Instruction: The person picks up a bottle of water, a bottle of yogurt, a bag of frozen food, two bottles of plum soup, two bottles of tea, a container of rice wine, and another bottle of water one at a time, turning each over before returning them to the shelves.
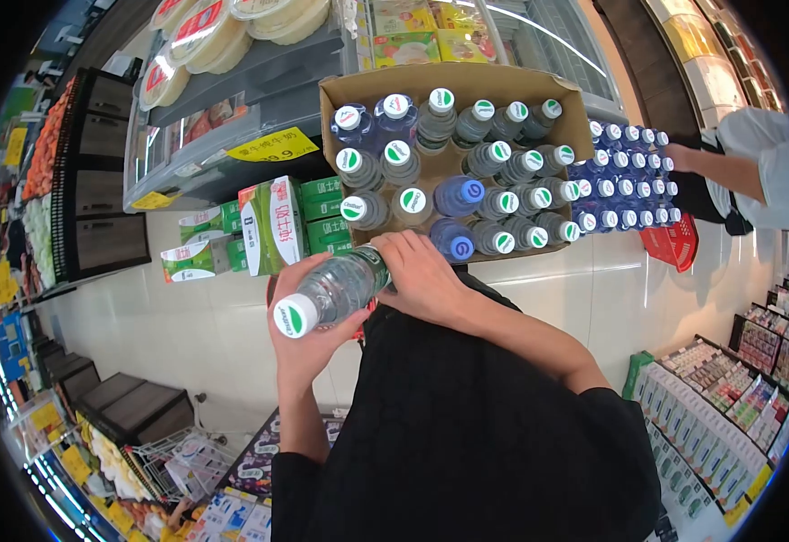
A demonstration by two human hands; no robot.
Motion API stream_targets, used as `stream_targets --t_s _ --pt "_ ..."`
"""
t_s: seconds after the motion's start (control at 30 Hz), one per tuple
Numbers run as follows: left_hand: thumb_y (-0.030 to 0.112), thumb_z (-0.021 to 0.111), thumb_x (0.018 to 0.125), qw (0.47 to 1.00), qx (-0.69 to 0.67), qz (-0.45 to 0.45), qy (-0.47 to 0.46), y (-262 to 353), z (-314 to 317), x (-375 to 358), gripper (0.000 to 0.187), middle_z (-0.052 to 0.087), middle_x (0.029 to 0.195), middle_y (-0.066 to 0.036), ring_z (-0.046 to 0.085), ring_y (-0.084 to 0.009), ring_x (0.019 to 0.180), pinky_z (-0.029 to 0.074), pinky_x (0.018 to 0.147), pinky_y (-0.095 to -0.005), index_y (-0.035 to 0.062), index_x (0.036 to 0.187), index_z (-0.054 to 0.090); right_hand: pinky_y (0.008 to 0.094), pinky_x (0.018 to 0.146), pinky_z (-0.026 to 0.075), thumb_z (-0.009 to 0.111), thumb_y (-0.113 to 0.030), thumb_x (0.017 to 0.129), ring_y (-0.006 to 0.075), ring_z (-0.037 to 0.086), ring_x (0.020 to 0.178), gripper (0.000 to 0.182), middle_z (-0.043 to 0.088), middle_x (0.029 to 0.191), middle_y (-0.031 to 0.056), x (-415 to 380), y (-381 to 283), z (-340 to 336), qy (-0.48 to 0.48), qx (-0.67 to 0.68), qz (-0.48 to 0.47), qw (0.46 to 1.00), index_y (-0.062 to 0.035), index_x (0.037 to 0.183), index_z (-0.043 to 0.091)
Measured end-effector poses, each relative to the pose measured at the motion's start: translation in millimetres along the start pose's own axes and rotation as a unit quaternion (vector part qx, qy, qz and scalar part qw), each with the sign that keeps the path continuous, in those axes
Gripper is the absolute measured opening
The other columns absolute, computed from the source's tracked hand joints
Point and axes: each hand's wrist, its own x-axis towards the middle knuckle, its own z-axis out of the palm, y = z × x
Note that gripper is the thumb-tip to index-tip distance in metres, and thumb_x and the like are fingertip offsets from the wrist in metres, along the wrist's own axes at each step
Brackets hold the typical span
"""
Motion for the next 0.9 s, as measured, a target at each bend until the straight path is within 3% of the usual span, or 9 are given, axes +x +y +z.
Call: stream_targets --t_s 0.1,0.17,0.27,0.33,0.43,0.53,0.7,0.8,0.9 --pt "0.011 0.083 0.055 1.0 -0.021 -0.005 0.007 -6 9 2 0.064 0.056 0.108 -0.01 0.056 -0.0224 0.1 0.044 0.087 -0.0325 0.0019 0.112 0.054 0.0392 0.083 0.04 0.073 -0.016 0.064 0.0304 0.049 0.099 0.059 0.051 0.104 0.0142 1 5 2 0.012 -0.011 0.011 1.0 0.0002 0.113 0.046" --pt "0.01 0.082 0.057 0.995 0.069 0.066 0.023 -22 16 4 0.064 0.057 0.109 -0.011 0.056 -0.0238 0.1 0.045 0.086 -0.0338 0.0017 0.113 0.053 0.0394 0.084 0.04 0.074 -0.016 0.063 0.0312 0.048 0.1 0.061 0.051 0.105 0.0142 -1 8 0 0.01 -0.023 0.024 0.999 -0.0005 0.115 0.046" --pt "0.003 0.078 0.06 0.99 0.118 0.082 0.005 -32 27 6 0.061 0.055 0.11 -0.01 0.055 -0.0187 0.101 0.044 0.087 -0.0308 0.0003 0.115 0.051 0.0391 0.083 0.041 0.073 -0.017 0.065 0.0308 0.048 0.099 0.056 0.051 0.104 0.0133 -5 12 -4 -0.001 -0.005 0.038 0.999 -0.0009 0.114 0.048" --pt "0.002 0.078 0.059 0.989 0.116 0.089 0.003 -44 33 4 0.062 0.056 0.109 -0.011 0.055 -0.0197 0.101 0.044 0.088 -0.0311 -0.0003 0.115 0.052 0.0397 0.083 0.041 0.071 -0.018 0.067 0.0301 0.05 0.097 0.049 0.053 0.097 0.013 -8 14 -9 0.01 0.013 0.043 0.999 -0.0007 0.108 0.052" --pt "0.0 0.079 0.058 0.99 0.12 0.078 0.016 -54 41 3 0.064 0.055 0.112 -0.011 0.055 -0.0208 0.102 0.044 0.088 -0.0319 -0.0006 0.116 0.051 0.0398 0.086 0.041 0.071 -0.019 0.072 0.0306 0.049 0.098 0.048 0.053 0.103 0.0133 -13 18 -21 -0.002 0.015 0.067 0.998 -0.0009 0.112 0.051" --pt "0.008 0.081 0.058 0.981 0.173 0.077 0.029 -63 49 7 0.062 0.054 0.109 -0.015 0.055 -0.0312 0.1 0.046 0.085 -0.0386 0.0003 0.112 0.053 0.0394 0.088 0.041 0.069 -0.021 0.075 0.031 0.05 0.099 0.045 0.054 0.104 0.0142 -14 15 -37 0.026 0.032 0.072 0.997 -0.0007 0.111 0.052" --pt "0.01 0.079 0.062 0.969 0.23 0.071 0.057 -89 66 4 0.061 0.047 0.112 -0.017 0.051 -0.0333 0.104 0.044 0.087 -0.0399 0.0019 0.116 0.05 0.0391 0.083 0.042 0.066 -0.02 0.077 0.0308 0.052 0.094 0.036 0.057 0.097 0.0138 -20 21 -55 0.088 0.069 0.091 0.99 -0.0004 0.106 0.055" --pt "0.011 0.077 0.065 0.964 0.252 0.061 0.054 -96 67 6 0.062 0.045 0.113 -0.019 0.048 -0.0348 0.106 0.042 0.088 -0.0409 0.003 0.119 0.046 0.0369 0.079 0.046 0.066 -0.017 0.078 0.0295 0.056 0.089 0.032 0.059 0.093 0.0139 -30 25 -70 0.118 0.099 0.132 0.979 0.0004 0.104 0.057" --pt "0.012 0.077 0.066 0.969 0.238 0.056 0.038 -97 66 7 0.068 0.043 0.115 -0.019 0.047 -0.0339 0.107 0.042 0.089 -0.0404 0.0021 0.123 0.042 0.0294 0.073 0.049 0.065 -0.011 0.08 0.0195 0.062 0.083 0.028 0.062 0.088 0.0115 -44 36 -76 0.167 0.198 0.2 0.945 0.0022 0.104 0.058"
